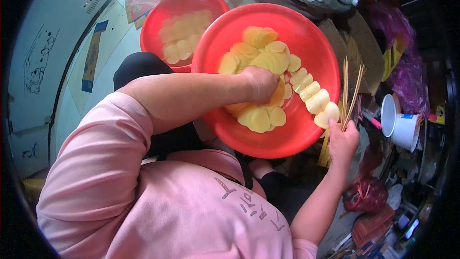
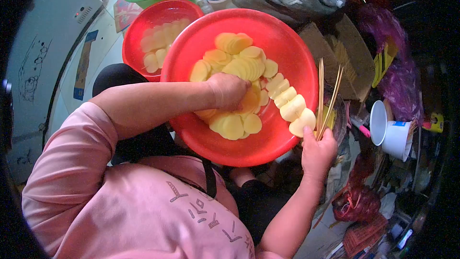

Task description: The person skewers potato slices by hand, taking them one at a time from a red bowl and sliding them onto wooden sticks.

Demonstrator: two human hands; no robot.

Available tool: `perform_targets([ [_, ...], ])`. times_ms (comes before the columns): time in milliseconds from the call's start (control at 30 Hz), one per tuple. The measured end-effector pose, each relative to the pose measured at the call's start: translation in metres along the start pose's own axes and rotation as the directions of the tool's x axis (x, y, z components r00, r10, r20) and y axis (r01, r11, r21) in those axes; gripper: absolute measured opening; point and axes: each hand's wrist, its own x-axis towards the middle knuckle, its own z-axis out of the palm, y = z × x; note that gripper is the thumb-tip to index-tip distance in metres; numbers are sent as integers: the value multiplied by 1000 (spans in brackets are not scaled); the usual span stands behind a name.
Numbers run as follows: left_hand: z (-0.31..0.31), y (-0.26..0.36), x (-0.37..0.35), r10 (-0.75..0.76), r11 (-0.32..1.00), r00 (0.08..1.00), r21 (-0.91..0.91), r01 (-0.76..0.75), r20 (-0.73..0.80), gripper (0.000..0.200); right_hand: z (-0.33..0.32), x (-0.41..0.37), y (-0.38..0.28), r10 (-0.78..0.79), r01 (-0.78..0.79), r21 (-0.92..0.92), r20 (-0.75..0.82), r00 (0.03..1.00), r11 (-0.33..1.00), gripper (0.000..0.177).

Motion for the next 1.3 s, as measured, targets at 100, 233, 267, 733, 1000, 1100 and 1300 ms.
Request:
perform_targets([
  [100,2,0,-1,18,1000,1000,-7,-18,-23,38,-3,-2,-16,-75,41,-286,-109,991,957,25],
  [233,23,-8,8,173,985,949,24,-173,-263,44,-5,-5,-27,-122,60,-377,-145,982,924,27],
  [267,27,-9,10,170,985,950,22,-170,-263,44,-6,-8,-32,-150,81,-378,-155,976,922,26],
  [733,-47,-22,-1,-177,-114,965,-970,-214,-192,12,31,-55,-49,54,-256,379,469,881,889,18],
  [1000,-63,-29,-13,-259,-209,941,-939,-274,-217,18,30,-56,-57,28,-302,498,485,874,813,13],
  [1100,-61,-31,-14,-264,-175,936,-942,-286,-235,18,29,-56,-56,8,-322,555,494,869,767,13],
  [1300,-62,-30,-18,-270,-166,928,-937,-307,-256,17,31,-57,-55,5,-382,602,532,847,702,12],
])
